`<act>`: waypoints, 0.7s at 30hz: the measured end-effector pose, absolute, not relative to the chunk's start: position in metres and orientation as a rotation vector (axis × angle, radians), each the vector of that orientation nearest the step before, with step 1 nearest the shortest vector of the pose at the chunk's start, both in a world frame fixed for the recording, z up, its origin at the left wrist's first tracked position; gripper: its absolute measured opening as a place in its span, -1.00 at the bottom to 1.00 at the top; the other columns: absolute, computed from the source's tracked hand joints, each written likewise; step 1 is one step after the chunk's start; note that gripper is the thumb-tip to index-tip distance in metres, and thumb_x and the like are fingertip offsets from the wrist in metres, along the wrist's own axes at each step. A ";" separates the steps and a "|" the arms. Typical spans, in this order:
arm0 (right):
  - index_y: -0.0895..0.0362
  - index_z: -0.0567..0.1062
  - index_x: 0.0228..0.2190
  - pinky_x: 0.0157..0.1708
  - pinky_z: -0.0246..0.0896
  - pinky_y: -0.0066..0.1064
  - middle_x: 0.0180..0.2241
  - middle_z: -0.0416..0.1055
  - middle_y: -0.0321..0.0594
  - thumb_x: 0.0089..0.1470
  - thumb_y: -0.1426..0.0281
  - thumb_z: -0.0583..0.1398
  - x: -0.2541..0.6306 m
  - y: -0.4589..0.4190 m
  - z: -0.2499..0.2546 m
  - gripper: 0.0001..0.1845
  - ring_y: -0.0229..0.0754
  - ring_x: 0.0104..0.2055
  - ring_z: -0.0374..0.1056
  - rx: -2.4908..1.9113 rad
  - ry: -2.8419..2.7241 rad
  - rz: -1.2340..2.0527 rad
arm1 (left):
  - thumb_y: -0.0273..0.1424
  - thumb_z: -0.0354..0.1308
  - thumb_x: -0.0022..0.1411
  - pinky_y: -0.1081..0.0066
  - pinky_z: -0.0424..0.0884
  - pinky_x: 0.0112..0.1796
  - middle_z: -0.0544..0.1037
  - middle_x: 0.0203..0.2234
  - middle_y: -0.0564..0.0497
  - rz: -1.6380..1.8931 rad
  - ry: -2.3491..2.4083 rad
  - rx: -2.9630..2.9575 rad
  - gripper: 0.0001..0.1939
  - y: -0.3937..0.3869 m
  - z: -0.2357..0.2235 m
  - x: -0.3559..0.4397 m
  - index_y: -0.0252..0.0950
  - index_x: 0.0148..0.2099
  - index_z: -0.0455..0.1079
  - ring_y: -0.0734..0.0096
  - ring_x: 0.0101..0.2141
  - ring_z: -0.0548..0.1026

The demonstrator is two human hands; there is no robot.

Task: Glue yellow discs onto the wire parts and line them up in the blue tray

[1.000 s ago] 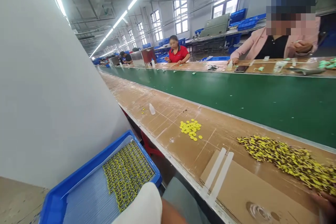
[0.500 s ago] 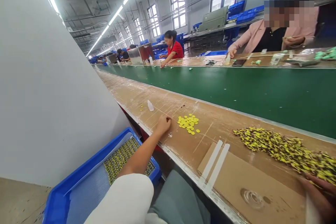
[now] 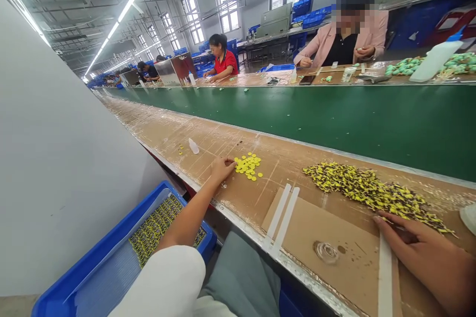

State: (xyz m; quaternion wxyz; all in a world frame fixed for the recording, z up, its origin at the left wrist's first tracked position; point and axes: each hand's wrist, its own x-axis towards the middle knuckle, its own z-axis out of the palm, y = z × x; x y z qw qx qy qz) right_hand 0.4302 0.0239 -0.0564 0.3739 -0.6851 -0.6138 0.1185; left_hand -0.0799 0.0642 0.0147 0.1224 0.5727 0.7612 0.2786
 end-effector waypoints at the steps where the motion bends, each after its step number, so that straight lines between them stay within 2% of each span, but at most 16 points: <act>1: -0.22 0.60 -0.47 -0.54 0.21 -0.11 -0.39 0.60 -0.04 -0.28 -0.10 0.26 0.428 0.021 -0.052 -0.67 0.03 -0.53 0.43 -1.772 -1.557 0.382 | -0.23 0.32 0.27 -0.02 0.37 0.10 0.59 -0.13 -0.10 0.825 2.213 1.657 -0.74 0.065 0.015 -0.078 -0.33 -0.14 0.54 0.12 0.01 0.50; 4: -0.21 0.61 -0.43 -0.48 0.20 -0.06 -0.34 0.59 0.04 -0.26 -0.09 0.25 0.423 0.014 -0.037 -0.65 0.08 -0.49 0.41 -1.816 -1.531 0.454 | -0.20 0.29 0.30 0.05 0.44 0.01 0.60 -0.19 -0.08 0.878 2.159 1.606 -0.72 0.066 0.017 -0.073 -0.34 -0.16 0.52 0.20 -0.10 0.55; 8: -0.19 0.60 -0.46 -0.43 0.26 -0.05 -0.30 0.61 -0.04 -0.30 -0.09 0.28 0.422 0.012 -0.029 -0.64 0.13 -0.40 0.45 -1.887 -1.520 0.492 | -0.17 0.24 0.34 0.20 0.51 -0.16 0.59 -0.29 -0.03 1.003 2.052 1.539 -0.70 0.068 0.029 -0.068 -0.35 -0.18 0.49 0.32 -0.28 0.56; 12: -0.17 0.62 -0.42 -0.47 0.27 -0.07 -0.34 0.61 -0.13 -0.28 -0.12 0.25 0.425 0.015 -0.034 -0.59 0.12 -0.41 0.46 -1.926 -1.511 0.492 | -0.17 0.28 0.26 0.29 0.49 -0.23 0.58 -0.40 -0.05 1.171 1.919 1.511 -0.70 0.050 0.055 -0.055 -0.36 -0.27 0.50 0.34 -0.36 0.53; 15: -0.11 0.66 -0.35 -0.48 0.27 -0.09 -0.37 0.61 -0.15 -0.22 -0.14 0.22 0.424 0.014 -0.039 -0.51 0.09 -0.46 0.45 -1.904 -1.503 0.439 | -0.13 0.34 0.15 0.31 0.49 -0.24 0.61 -0.41 -0.09 1.179 1.712 1.558 -0.68 -0.002 0.064 -0.017 -0.32 -0.32 0.52 0.29 -0.35 0.54; 17: -0.04 0.68 -0.31 -0.44 0.29 -0.12 -0.33 0.62 -0.14 -0.13 -0.15 0.19 0.422 0.011 -0.038 -0.45 0.06 -0.43 0.46 -1.826 -1.541 0.369 | -0.11 0.38 0.11 0.32 0.52 -0.24 0.64 -0.41 -0.10 1.035 1.441 1.616 -0.68 -0.057 0.057 0.020 -0.28 -0.39 0.53 0.26 -0.34 0.59; 19: 0.04 0.69 -0.28 -0.41 0.30 -0.16 -0.30 0.62 -0.11 -0.03 -0.15 0.16 0.420 0.007 -0.036 -0.41 0.01 -0.41 0.46 -1.751 -1.585 0.305 | -0.09 0.34 0.18 0.31 0.55 -0.16 0.66 -0.31 -0.14 0.615 0.781 1.595 -0.67 -0.116 0.044 0.058 -0.26 -0.38 0.54 0.22 -0.26 0.63; 21: 0.08 0.69 -0.25 -0.40 0.30 -0.22 -0.33 0.61 -0.10 0.04 -0.14 0.15 0.418 0.005 -0.034 -0.39 -0.04 -0.43 0.44 -1.709 -1.598 0.285 | -0.01 0.25 0.26 0.32 0.56 -0.16 0.64 -0.31 -0.14 0.257 0.389 1.483 -0.61 -0.166 0.034 0.086 -0.22 -0.40 0.54 0.19 -0.23 0.63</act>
